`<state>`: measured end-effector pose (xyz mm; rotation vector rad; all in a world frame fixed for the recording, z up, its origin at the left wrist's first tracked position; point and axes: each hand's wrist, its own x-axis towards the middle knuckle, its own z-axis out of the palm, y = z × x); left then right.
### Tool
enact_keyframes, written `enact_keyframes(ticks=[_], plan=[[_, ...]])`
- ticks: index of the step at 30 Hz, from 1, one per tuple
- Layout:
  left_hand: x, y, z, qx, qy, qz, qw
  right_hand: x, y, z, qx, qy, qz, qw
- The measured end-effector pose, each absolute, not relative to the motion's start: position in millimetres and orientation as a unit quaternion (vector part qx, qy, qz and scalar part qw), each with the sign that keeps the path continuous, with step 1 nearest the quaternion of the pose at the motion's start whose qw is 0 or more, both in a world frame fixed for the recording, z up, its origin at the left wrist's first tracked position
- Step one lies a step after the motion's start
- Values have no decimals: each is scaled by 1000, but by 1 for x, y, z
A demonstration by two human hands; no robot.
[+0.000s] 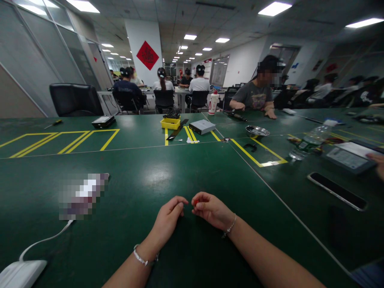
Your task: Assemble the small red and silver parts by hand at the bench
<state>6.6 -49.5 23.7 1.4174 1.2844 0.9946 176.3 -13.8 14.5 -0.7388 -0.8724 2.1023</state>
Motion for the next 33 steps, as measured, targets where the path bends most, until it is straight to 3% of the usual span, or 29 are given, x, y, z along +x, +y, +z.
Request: enact_keyframes(ticks=[11, 19, 33], plan=[[11, -48, 21, 551, 515, 444, 484, 176, -13, 13, -267, -334, 825, 368], [8, -51, 25, 609, 533, 419, 412, 176, -14, 14, -283, -328, 821, 371], [11, -49, 22, 558, 532, 424, 474, 176, -14, 14, -284, -318, 820, 382]])
